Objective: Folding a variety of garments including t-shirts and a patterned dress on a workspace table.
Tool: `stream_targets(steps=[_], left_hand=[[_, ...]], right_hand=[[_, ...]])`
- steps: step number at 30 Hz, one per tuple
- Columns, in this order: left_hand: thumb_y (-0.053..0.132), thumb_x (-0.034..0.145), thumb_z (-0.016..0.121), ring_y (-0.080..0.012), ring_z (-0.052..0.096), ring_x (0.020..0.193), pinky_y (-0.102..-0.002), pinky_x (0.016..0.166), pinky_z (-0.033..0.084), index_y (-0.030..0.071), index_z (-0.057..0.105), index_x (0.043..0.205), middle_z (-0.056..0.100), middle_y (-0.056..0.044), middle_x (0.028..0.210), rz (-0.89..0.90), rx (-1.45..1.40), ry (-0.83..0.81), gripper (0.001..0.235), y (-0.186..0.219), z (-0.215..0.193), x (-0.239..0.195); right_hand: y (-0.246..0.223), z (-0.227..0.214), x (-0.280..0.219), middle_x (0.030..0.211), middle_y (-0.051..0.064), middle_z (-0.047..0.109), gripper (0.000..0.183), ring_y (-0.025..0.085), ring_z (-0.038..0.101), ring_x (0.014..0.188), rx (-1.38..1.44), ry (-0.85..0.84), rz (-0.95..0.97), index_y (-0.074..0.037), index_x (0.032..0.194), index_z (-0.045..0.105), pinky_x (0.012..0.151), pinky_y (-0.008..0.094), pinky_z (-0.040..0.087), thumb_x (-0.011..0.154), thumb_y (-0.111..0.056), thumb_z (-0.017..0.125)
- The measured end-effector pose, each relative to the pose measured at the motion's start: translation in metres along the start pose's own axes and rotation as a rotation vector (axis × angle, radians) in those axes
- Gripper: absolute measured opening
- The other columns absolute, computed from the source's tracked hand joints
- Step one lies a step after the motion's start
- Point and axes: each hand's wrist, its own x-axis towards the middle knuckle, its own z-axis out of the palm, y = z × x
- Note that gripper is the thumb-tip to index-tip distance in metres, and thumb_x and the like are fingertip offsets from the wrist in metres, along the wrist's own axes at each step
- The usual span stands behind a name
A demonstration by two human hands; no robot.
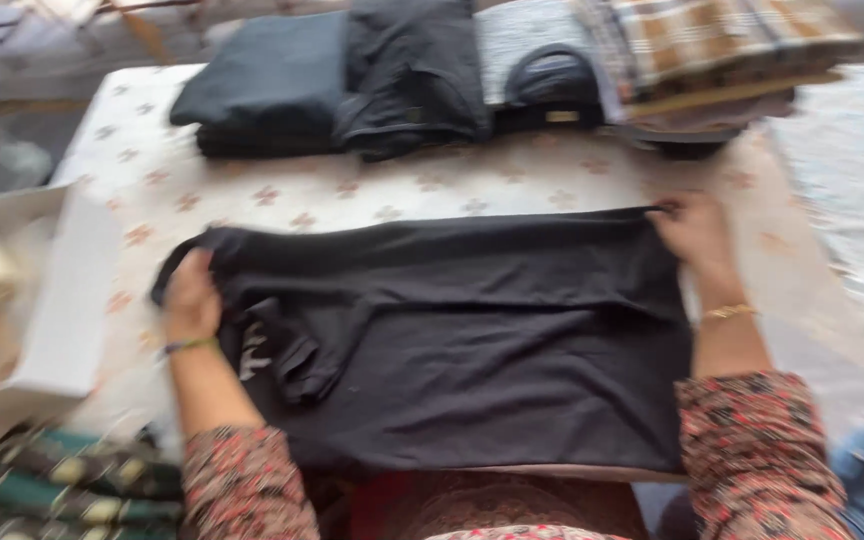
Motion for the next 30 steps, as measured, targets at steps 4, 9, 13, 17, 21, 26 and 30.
stream_targets(steps=[4, 9, 13, 17, 21, 26, 30], left_hand=[[0.04, 0.106, 0.047, -0.0238, 0.058, 0.131, -0.036, 0.109, 0.049, 0.006, 0.042, 0.156, 0.052, -0.017, 0.155, -0.935, -1.411, -0.062, 0.06, 0.118, -0.064, 0.095], [0.027, 0.099, 0.074, -0.0216, 0.065, 0.102, -0.034, 0.092, 0.05, -0.016, 0.067, 0.122, 0.072, -0.019, 0.118, -1.027, -0.613, -0.295, 0.048, 0.116, -0.042, 0.125], [0.021, 0.094, 0.07, -0.0179, 0.064, 0.093, -0.032, 0.087, 0.05, -0.005, 0.071, 0.11, 0.072, -0.008, 0.102, -0.88, -1.158, 0.006, 0.03, 0.131, -0.05, 0.117], [0.018, 0.094, 0.068, -0.0127, 0.06, 0.09, -0.029, 0.087, 0.048, -0.002, 0.072, 0.107, 0.07, -0.002, 0.098, -0.898, -1.08, 0.15, 0.024, 0.126, -0.039, 0.104], [0.017, 0.094, 0.069, -0.0102, 0.063, 0.089, -0.026, 0.086, 0.049, 0.004, 0.076, 0.099, 0.072, 0.0, 0.097, -0.904, -1.033, 0.215, 0.015, 0.118, -0.034, 0.106], [0.009, 0.093, 0.062, -0.0132, 0.061, 0.087, -0.027, 0.085, 0.05, 0.003, 0.07, 0.094, 0.068, -0.001, 0.092, -0.818, -1.203, 0.277, 0.011, 0.12, -0.042, 0.102], [0.011, 0.095, 0.065, -0.0084, 0.059, 0.086, -0.023, 0.081, 0.048, 0.006, 0.069, 0.097, 0.067, 0.003, 0.091, -0.932, -0.925, 0.167, 0.007, 0.123, -0.039, 0.101]], right_hand=[[-0.044, -0.019, -0.002, 0.096, 0.011, 0.077, 0.026, 0.031, 0.073, 0.095, -0.16, -0.011, 0.052, -0.015, 0.112, 0.081, 0.087, 0.043, 0.057, 0.096, -0.036, 0.079], [-0.06, -0.027, -0.009, 0.09, 0.008, 0.077, 0.048, 0.029, 0.073, 0.092, -0.212, -0.119, 0.195, -0.019, 0.129, 0.076, 0.081, 0.043, 0.055, 0.086, -0.04, 0.084], [-0.04, -0.015, -0.007, 0.097, 0.008, 0.077, 0.051, 0.027, 0.074, 0.092, -0.138, -0.07, 0.192, -0.019, 0.134, 0.075, 0.083, 0.041, 0.056, 0.085, -0.031, 0.081], [-0.02, -0.001, -0.001, 0.104, 0.011, 0.076, 0.044, 0.027, 0.073, 0.094, -0.142, -0.037, 0.094, -0.014, 0.124, 0.077, 0.085, 0.039, 0.056, 0.084, -0.031, 0.086], [-0.02, -0.002, 0.001, 0.104, 0.01, 0.077, 0.031, 0.024, 0.073, 0.091, -0.05, -0.026, 0.087, -0.013, 0.113, 0.08, 0.085, 0.037, 0.057, 0.087, -0.03, 0.084], [-0.052, -0.012, -0.009, 0.104, 0.01, 0.073, 0.023, 0.025, 0.071, 0.091, 0.016, 0.123, 0.043, -0.011, 0.108, 0.078, 0.085, 0.038, 0.057, 0.095, -0.03, 0.08], [-0.086, -0.026, -0.011, 0.1, 0.011, 0.072, 0.031, 0.031, 0.07, 0.087, -0.171, 0.128, 0.088, -0.01, 0.098, 0.077, 0.078, 0.044, 0.055, 0.088, -0.039, 0.083]])
